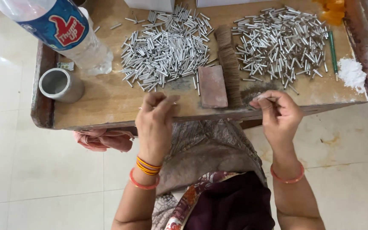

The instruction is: The recorder is sorting and inspecting small metal pins on a workbench, using a brush to move them.

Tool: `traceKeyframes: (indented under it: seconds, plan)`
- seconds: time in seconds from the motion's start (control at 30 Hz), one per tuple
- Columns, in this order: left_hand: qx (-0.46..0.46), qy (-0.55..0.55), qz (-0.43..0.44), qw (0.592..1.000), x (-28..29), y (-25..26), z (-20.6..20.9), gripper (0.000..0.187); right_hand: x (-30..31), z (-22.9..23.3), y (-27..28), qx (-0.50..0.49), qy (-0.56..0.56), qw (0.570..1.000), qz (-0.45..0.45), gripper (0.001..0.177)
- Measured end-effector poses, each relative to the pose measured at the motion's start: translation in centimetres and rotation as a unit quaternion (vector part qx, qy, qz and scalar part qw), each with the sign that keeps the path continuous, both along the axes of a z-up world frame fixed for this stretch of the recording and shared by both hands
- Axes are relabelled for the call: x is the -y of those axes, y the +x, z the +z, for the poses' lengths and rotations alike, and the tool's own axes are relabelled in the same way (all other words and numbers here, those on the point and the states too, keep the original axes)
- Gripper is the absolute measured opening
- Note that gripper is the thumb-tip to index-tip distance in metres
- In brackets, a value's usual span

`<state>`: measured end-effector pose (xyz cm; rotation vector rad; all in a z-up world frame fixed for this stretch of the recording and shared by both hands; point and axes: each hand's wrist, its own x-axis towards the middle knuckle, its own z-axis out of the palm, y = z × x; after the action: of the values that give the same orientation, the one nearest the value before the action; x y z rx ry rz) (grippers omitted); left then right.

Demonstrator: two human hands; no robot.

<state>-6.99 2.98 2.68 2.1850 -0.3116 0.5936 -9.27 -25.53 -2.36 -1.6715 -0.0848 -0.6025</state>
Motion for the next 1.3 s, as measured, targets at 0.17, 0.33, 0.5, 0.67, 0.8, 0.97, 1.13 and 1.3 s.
traceKeyframes:
  seconds: [0.17,0.33,0.5,0.67,0.8,0.97,1.13,1.3]
  plan:
    - [-0.027,0.1,-0.042,0.994,-1.5,2.5,-0.4,0.008,-0.1,-0.3,0.3,0.021,-0.031,0.999,0.001,0.006]
    - [-0.002,0.085,-0.037,0.996,1.5,0.3,-0.6,0.006,-1.0,-0.1,-1.1,0.045,0.004,0.999,0.022,0.005]
    - [-0.084,-0.356,-0.22,0.904,7.5,-3.8,-3.9,0.019,-4.7,1.4,-4.7,-0.035,0.198,0.974,0.106,0.006]
    - [-0.178,-0.514,-0.255,0.799,8.6,-4.6,-3.9,0.032,-5.4,0.8,-5.0,-0.008,0.212,0.972,0.098,0.007]
    - [-0.18,-0.554,-0.253,0.773,8.6,-4.8,-3.6,0.053,-5.9,1.3,-5.1,-0.013,0.174,0.982,0.074,0.007]
    - [-0.152,-0.543,-0.225,0.794,9.2,-5.0,-3.9,0.059,-5.5,1.3,-5.2,-0.021,0.089,0.995,0.041,0.007]
    - [-0.064,-0.45,-0.186,0.871,9.0,-4.8,-4.4,0.055,-4.1,2.7,-5.0,-0.019,-0.097,0.995,-0.018,0.015]
    - [0.004,-0.345,-0.148,0.927,8.7,-4.2,-5.3,0.053,-4.9,9.3,-2.7,-0.177,-0.01,0.977,0.116,0.039]
